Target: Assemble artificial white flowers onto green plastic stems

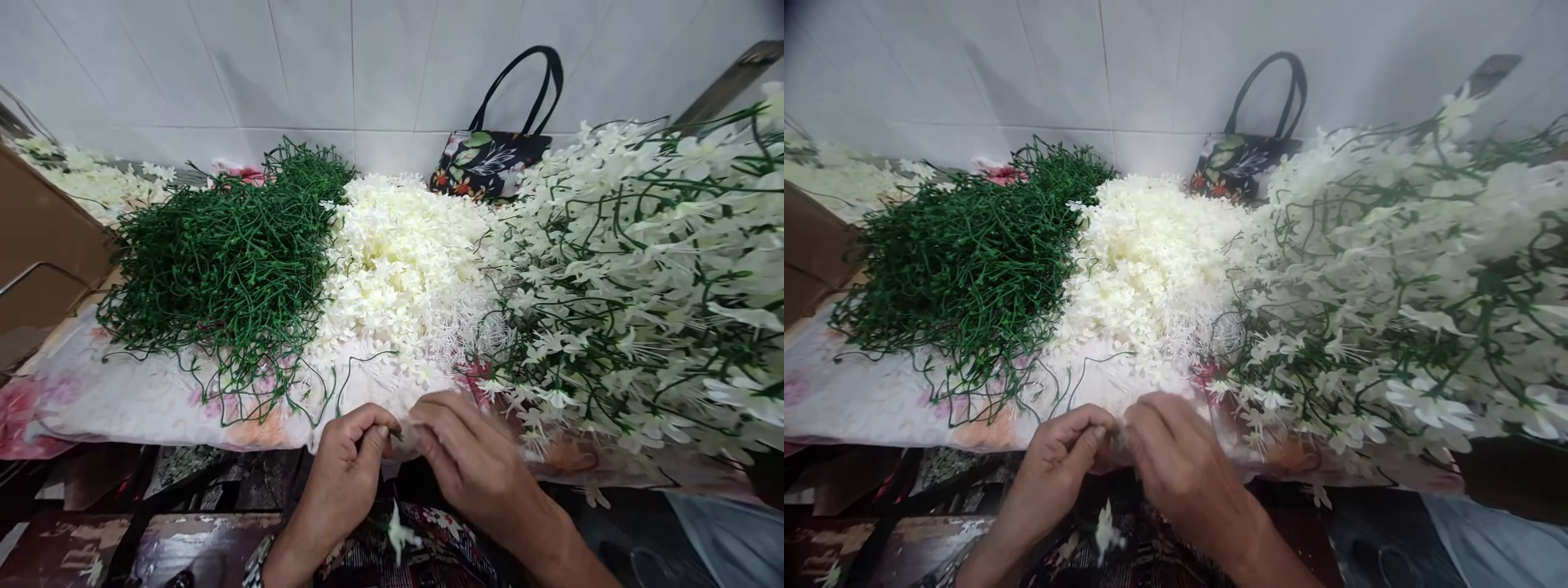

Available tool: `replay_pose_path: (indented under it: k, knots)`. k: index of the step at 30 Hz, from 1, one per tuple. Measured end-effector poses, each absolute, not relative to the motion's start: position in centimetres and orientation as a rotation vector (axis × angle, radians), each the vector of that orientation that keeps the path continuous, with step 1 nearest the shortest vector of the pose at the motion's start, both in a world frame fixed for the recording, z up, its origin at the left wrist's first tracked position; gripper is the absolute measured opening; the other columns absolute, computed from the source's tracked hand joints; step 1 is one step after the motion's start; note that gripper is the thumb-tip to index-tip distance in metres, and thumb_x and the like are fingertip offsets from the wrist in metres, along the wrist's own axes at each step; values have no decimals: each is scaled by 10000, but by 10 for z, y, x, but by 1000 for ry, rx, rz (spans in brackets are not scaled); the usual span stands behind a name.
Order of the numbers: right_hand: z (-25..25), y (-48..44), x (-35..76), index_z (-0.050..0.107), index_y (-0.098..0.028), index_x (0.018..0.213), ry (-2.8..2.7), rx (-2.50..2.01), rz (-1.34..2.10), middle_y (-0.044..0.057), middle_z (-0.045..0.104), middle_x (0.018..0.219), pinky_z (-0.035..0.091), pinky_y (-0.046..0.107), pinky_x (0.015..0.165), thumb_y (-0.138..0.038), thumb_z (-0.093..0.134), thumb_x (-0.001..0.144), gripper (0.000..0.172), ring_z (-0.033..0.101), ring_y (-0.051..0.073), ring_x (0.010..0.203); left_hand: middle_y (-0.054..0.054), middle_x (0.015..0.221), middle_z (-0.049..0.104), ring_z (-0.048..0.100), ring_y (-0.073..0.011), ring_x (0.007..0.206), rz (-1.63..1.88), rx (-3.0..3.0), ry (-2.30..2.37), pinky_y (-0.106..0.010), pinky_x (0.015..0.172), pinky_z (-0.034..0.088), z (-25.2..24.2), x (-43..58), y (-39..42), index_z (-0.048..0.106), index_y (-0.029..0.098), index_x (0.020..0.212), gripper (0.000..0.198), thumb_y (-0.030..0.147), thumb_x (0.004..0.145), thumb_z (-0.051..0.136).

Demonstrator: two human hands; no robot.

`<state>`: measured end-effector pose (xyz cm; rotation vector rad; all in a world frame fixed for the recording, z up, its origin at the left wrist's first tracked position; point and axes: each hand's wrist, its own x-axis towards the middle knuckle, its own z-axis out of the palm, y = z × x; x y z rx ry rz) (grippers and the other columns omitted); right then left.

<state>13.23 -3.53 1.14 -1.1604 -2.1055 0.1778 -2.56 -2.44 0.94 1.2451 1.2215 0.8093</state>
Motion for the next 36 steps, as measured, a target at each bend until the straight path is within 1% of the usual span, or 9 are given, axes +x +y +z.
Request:
replay_pose_path:
  k: [2,5,8,11,15,19,24,30,36]
  knots:
    - [11,-27,140,558,-142,858,-2136,-1323,-44,96,575,841,413,328,689,-44,435,866,158,497,191,796,34,517,434,379,-101,491,853,1154,1250,-190,459,313,8,-26,-21,603,155,675,164,272,756,521]
    - [8,-15,145,568,-155,767,-2253,-1534,-287,99,574,798,338,347,655,-37,474,824,162,452,215,752,50,508,393,319,-85,471,876,1091,1234,-175,432,257,7,-28,-19,604,155,692,167,296,749,536]
    - [4,-7,145,549,-168,671,-2327,-1583,-393,73,546,693,283,337,625,-10,493,780,200,417,204,684,57,513,366,300,-79,475,858,1061,1200,-170,432,241,5,-30,-19,608,150,721,190,328,756,551]
    - [3,-6,145,535,-172,633,-2310,-1580,-422,53,520,641,271,331,625,-10,483,786,229,402,191,653,56,522,370,305,-75,478,859,1047,1180,-171,435,243,4,-30,-19,619,140,744,236,372,755,579]
    - [8,-11,148,579,-167,711,-2205,-1488,-320,46,559,662,298,321,645,-55,467,834,200,441,175,665,48,538,421,307,-64,471,935,1022,1126,-172,427,237,7,-25,-15,630,139,721,239,377,737,621]
    - [15,-18,147,593,-164,785,-1999,-1335,-56,38,614,723,355,311,664,-79,470,849,163,518,155,689,29,581,511,366,-63,484,1001,906,1127,-171,426,264,10,-14,-11,618,139,666,161,272,638,704]
    - [18,-28,141,582,-165,839,-1862,-1194,238,22,607,746,415,307,692,-68,492,824,134,549,140,703,56,567,502,355,-46,452,1104,735,1077,-160,414,278,12,-3,-13,611,155,713,208,218,565,743]
    - [14,-32,134,569,-156,868,-1854,-1120,280,26,586,760,436,291,669,-35,512,808,146,538,131,719,78,502,460,291,-30,405,1125,705,1014,-161,404,273,11,-1,-19,623,155,686,157,210,588,733]
    - [11,-32,130,578,-154,868,-1845,-1116,369,29,586,758,456,272,638,-46,508,813,140,550,130,725,67,468,481,323,-37,412,1171,728,1106,-161,404,272,10,-3,-21,659,143,640,104,168,555,712]
